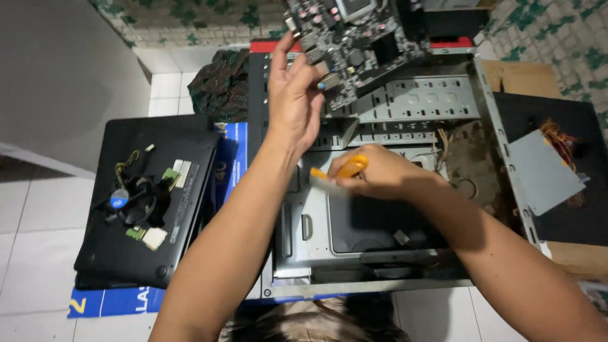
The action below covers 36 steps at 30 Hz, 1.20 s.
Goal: The person removes a red cable from a computer case and then uses a brush to clean dust off a motherboard. The person holds the motherboard with one hand and brushes it with the other before placing it back into the case.
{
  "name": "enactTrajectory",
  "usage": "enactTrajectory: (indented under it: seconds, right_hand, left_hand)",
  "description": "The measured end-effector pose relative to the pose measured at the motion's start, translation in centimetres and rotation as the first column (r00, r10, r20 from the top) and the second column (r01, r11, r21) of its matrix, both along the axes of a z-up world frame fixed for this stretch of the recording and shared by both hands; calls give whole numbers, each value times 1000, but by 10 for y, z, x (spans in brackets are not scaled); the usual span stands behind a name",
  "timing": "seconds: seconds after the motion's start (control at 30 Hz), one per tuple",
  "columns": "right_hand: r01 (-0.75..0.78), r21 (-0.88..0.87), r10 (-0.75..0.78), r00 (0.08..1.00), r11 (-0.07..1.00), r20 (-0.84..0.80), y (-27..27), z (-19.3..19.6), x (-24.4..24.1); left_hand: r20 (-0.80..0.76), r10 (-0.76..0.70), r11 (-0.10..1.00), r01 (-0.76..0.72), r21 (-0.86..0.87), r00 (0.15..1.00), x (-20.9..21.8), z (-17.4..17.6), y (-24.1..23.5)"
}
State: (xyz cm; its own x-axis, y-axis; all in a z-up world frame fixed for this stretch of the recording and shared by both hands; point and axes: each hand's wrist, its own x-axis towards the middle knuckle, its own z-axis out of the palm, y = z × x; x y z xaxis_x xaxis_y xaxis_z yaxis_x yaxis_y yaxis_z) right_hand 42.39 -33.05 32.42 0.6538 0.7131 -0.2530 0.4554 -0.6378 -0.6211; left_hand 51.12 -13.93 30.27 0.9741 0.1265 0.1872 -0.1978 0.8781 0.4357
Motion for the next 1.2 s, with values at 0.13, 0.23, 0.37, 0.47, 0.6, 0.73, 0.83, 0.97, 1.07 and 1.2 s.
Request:
enactTrajectory:
  seconds: [0.13, 0.23, 0.37, 0.47, 0.6, 0.73, 0.83, 0.97, 1.07, 1.2]
  right_hand:
    - [-268, -7, 218, 770, 963, 600, -1, -106, 10]
    - [-396, 237, 370, 917, 887, 147, 30, -61, -25]
    - [-381, 348, 468, 858, 857, -212, 32, -11, -22]
    - [-333, 416, 183, 915, 846, 360, 10, -40, 0]
    - [-329, 247, 353, 934, 912, -59, 2, -13, -3]
    - [37, -49, -32, 994, 998, 101, -22, 11, 14]
    - [-223, -624, 397, 905, 748, 151, -13, -29, 15]
    - [-199, 92, 219, 897, 976, -384, -26, 55, -5]
    - [-105, 315, 132, 989, 943, -66, -65, 81, -5]
    - [300, 750, -581, 803, 590, 136, -78, 86, -8]
  left_hand:
    - [-29, 10, 1000, -9, 9, 1000, 1, 5, -3]
    - [-15, -22, 1000, 22, 10, 1000, -4, 9, -1]
    - [-64, -32, 998, 35, 46, 997, -1, 4, -1]
    - [-24, -49, 998, 50, 41, 999, 1, 4, -5]
    - [-36, -79, 996, 80, 37, 996, 0, 7, -5]
    - [-116, -72, 989, 86, 120, 991, -8, 17, -2]
    - [-43, -72, 992, 76, 100, 996, 1, 2, -5]
    - [-122, -56, 983, 76, 167, 991, -4, 10, -3]
    - [-39, -90, 995, 91, 41, 995, 5, -4, -3]
    - [-71, -108, 978, 119, 170, 992, -1, 2, -4]
